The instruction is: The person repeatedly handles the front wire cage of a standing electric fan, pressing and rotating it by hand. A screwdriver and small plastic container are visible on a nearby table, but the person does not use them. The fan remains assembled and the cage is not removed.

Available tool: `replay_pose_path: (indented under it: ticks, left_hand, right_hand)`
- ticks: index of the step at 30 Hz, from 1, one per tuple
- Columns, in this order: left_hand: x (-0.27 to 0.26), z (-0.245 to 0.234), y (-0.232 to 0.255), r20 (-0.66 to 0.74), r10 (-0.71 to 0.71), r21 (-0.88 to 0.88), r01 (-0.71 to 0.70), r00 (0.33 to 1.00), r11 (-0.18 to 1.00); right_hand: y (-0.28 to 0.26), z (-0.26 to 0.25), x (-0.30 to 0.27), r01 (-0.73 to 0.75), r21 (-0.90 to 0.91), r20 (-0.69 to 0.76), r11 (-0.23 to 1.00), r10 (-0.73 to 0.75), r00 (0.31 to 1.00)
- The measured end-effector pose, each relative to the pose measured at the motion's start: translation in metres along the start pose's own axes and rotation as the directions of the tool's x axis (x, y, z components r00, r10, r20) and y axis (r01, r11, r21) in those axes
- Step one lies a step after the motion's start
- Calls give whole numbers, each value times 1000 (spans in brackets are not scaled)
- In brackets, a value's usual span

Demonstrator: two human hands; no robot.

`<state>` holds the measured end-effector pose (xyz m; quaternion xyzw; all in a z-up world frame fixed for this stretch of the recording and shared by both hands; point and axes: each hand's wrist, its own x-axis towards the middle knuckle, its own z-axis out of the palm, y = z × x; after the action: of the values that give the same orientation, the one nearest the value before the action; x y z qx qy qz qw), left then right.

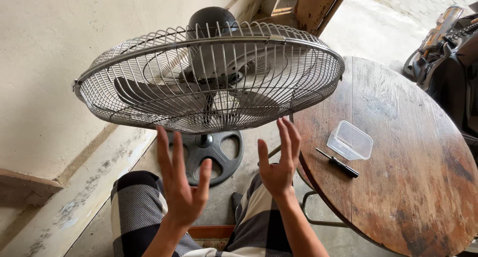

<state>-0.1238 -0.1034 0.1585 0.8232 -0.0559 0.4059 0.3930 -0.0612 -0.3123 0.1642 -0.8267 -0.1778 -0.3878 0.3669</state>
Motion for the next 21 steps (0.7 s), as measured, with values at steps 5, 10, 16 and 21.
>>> replay_pose_path:
  ticks: [5, 10, 16, 21]
  left_hand:
    - [24, -5, 17, 73, 358, 208, -365, 931, 907]
    - [89, -23, 40, 153, 576, 360, -588, 803, 724]
    - [192, -31, 69, 197, 595, 376, -621, 779, 688]
    - [220, -36, 77, 183, 522, 356, -551, 833, 755]
  right_hand:
    - [-19, -19, 40, 244, -115, -69, 963, -253, 965]
    - [-36, -27, 102, 412, -182, -109, 893, -435, 894]
    - [-69, -41, 175, 453, -111, -44, 884, -460, 887]
    - [-90, -33, 205, 413, -54, 103, 909, -406, 908]
